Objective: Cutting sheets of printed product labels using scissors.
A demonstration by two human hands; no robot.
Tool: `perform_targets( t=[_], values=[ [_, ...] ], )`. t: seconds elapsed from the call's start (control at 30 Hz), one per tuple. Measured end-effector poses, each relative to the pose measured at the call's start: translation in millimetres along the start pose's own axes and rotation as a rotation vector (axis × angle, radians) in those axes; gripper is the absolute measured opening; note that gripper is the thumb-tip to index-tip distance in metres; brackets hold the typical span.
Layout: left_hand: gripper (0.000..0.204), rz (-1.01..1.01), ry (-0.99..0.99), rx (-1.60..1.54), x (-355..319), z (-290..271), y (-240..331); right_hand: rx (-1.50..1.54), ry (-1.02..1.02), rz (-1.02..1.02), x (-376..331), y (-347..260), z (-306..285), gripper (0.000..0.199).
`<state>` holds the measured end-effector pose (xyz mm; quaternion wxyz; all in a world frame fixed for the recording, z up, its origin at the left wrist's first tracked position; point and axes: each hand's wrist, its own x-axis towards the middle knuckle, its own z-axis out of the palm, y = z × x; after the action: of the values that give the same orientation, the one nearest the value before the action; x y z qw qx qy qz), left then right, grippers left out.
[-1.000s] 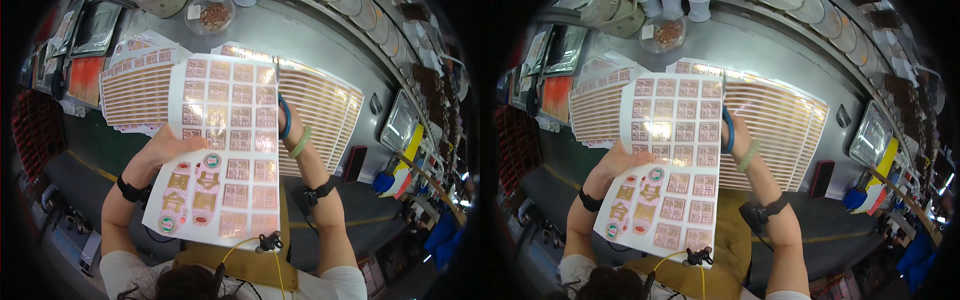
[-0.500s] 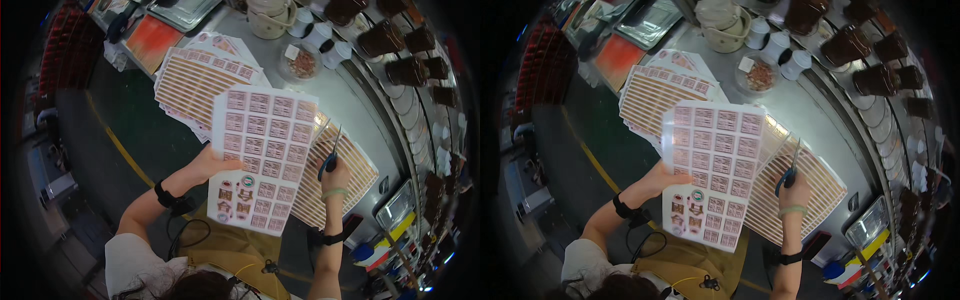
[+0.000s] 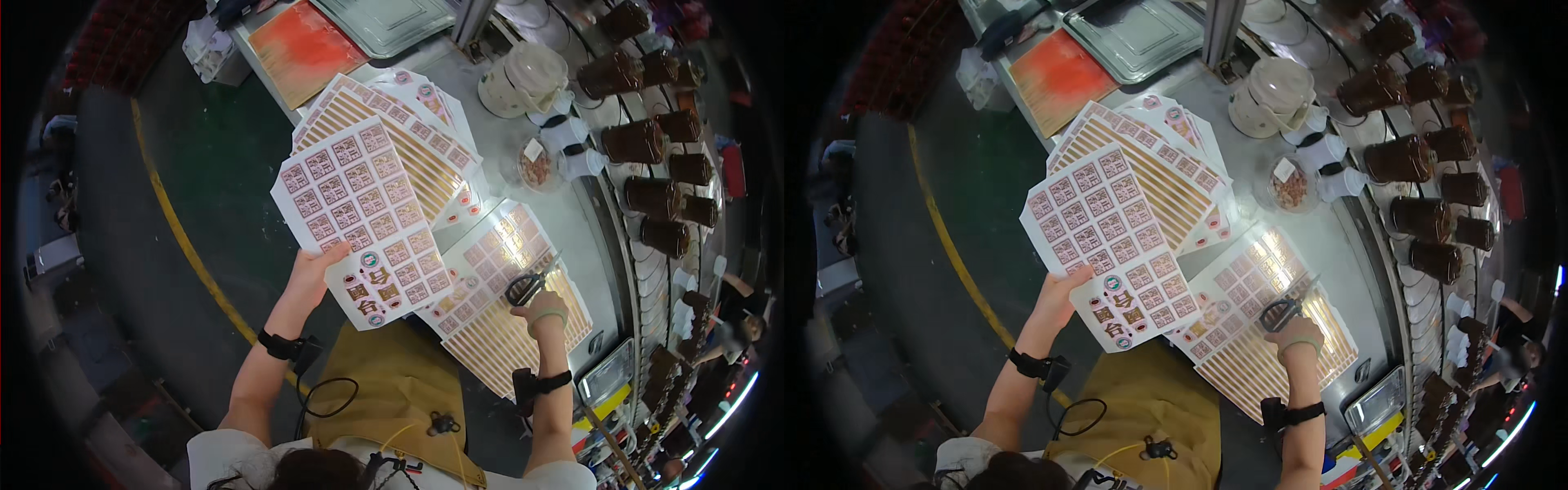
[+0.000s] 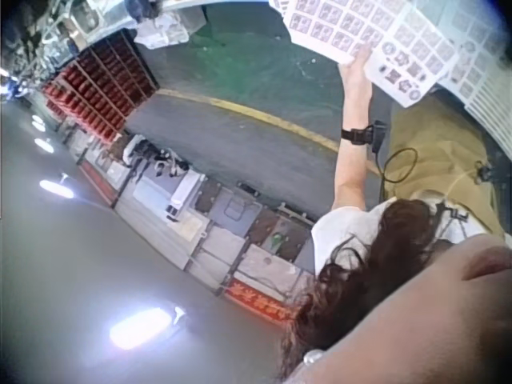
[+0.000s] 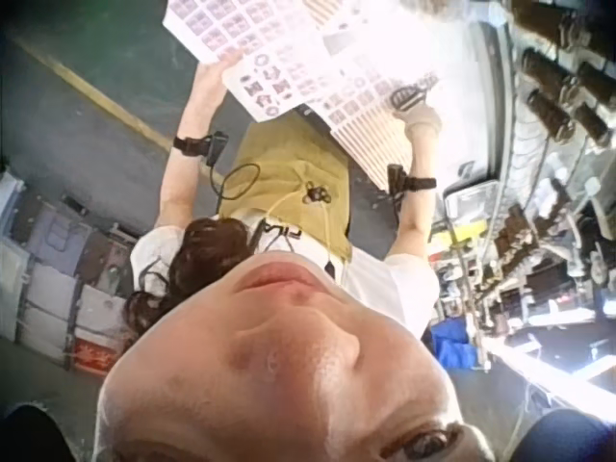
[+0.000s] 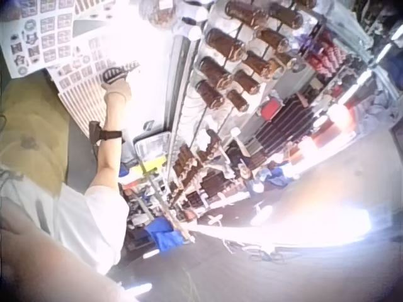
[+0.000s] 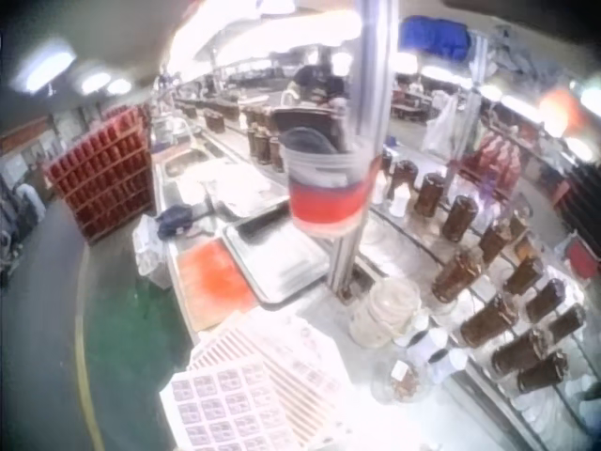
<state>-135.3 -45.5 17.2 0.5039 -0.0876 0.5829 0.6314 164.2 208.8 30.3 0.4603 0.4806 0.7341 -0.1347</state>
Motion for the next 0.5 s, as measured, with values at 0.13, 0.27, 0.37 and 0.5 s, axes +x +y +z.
perform_targets(
  t=[0.13,0.27,0.37,0.5],
  values=[
    [0.036,0.022,0.01,-0.061,10.2,-0.3,-4.7,0.193,0.36,-0.412,23.9,-68.6,-81.0,0.038],
    [0.041,0.05,-0.041,-0.292,32.4,23.6,-20.8,0.559,0.773,-1.135,107.2,-180.3,-174.9,0.024],
    [0.031,0.047,0.018,-0.411,47.7,28.5,-29.8,0.491,0.754,-1.194,167.4,-240.5,-212.9,0.024],
    [0.024,0.039,0.059,-0.423,47.2,29.4,-30.2,0.103,0.634,-0.907,191.7,-272.5,-232.9,0.033]
  ],
)
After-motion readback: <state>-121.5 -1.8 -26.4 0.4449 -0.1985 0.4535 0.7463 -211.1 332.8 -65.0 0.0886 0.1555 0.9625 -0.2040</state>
